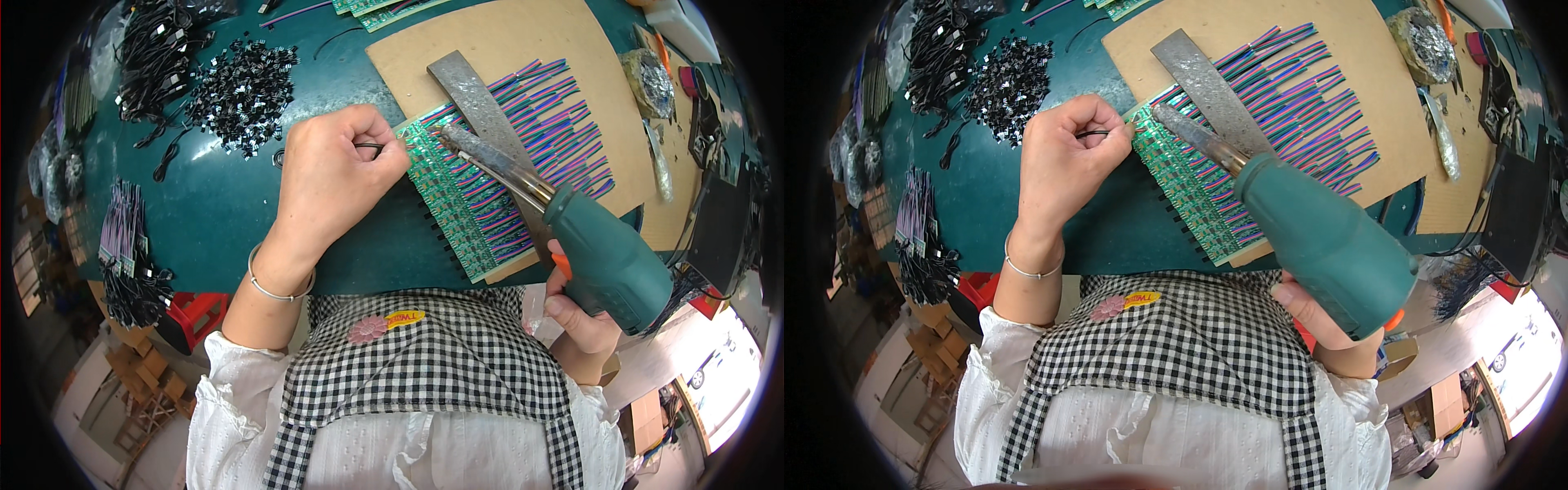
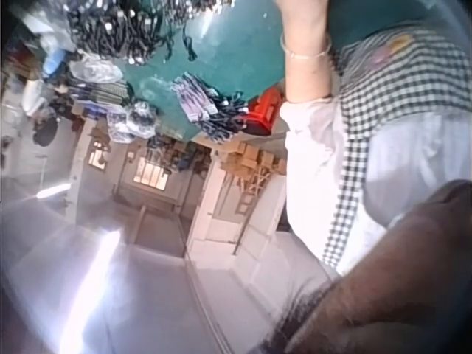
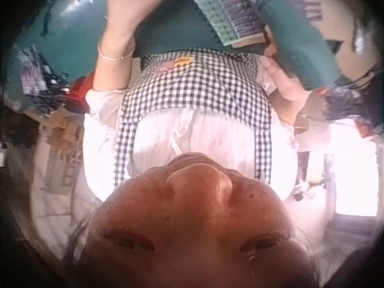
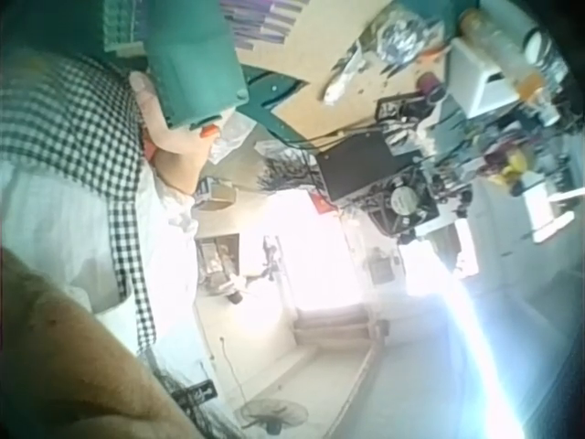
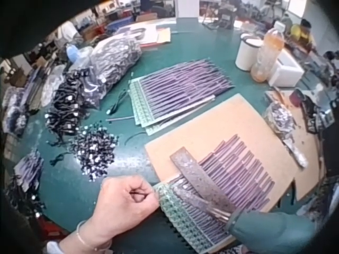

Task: The person solders small wires and electronic components onto green circuit boards using a soldering iron.

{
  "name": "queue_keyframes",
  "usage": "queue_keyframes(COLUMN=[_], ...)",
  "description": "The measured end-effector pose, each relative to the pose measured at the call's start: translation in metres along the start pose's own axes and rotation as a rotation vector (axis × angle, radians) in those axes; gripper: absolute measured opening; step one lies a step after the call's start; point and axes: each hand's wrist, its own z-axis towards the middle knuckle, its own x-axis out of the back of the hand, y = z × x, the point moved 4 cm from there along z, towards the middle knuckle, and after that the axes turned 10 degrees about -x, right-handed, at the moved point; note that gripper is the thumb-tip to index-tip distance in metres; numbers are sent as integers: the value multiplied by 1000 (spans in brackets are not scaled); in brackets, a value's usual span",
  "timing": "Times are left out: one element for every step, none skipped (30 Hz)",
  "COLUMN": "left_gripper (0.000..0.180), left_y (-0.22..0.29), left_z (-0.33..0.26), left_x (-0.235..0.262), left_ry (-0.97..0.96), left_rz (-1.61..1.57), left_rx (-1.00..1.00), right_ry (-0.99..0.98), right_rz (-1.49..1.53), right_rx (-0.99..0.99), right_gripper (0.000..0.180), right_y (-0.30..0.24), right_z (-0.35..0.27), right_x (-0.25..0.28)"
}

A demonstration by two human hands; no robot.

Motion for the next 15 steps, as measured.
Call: queue_keyframes(left_gripper=[13, 13, 13, 13, 13, 13, 13, 12, 12, 12, 12, 12, 10, 8, 8], left_y=[-1, -1, -1, 0, 1, 1, 2, 2, 2, 1, 0, 0, 1, 2, 2], left_z=[0, 0, 1, 2, 2, 2, 3, 3, 2, 1, 0, 0, 1, 1, 1], left_x=[0, 0, 0, 0, 0, -1, -1, -1, -2, -2, -2, -3, -2, -2, -2], left_ry=[-2, -5, -5, -2, 1, 0, 10, 20, 19, 26, 33, 33, 60, 86, 87], left_rz=[12, 24, 25, 28, 31, 30, 33, 36, 37, 45, 52, 51, 47, 43, 42], left_rx=[3, 5, 5, 1, -4, -4, -24, -44, -44, -38, -31, -31, -36, -40, -40], right_ry=[1, -10, -23, -23, 1, 25, 26, 24, 20, 20, 26, 32, 32, 1, -31], right_rz=[0, 4, 8, 9, 3, -3, -3, -22, -40, -39, -16, 4, 4, -67, -137], right_rx=[-1, -16, -31, -31, -23, -15, -16, 7, 31, 31, 9, -14, -15, 15, 45], right_gripper=[64, 63, 62, 62, 62, 62, 62, 61, 60, 60, 58, 57, 57, 54, 52], right_y=[0, 1, 2, 2, 0, -2, -3, -4, -4, -4, -4, -3, -3, -4, -5], right_z=[0, -1, 0, 0, 1, 2, 3, 4, 4, 4, 4, 4, 5, 6, 6], right_x=[0, 1, 0, -1, -2, -1, -1, -1, -1, -1, -2, -2, -1, 0, 0])
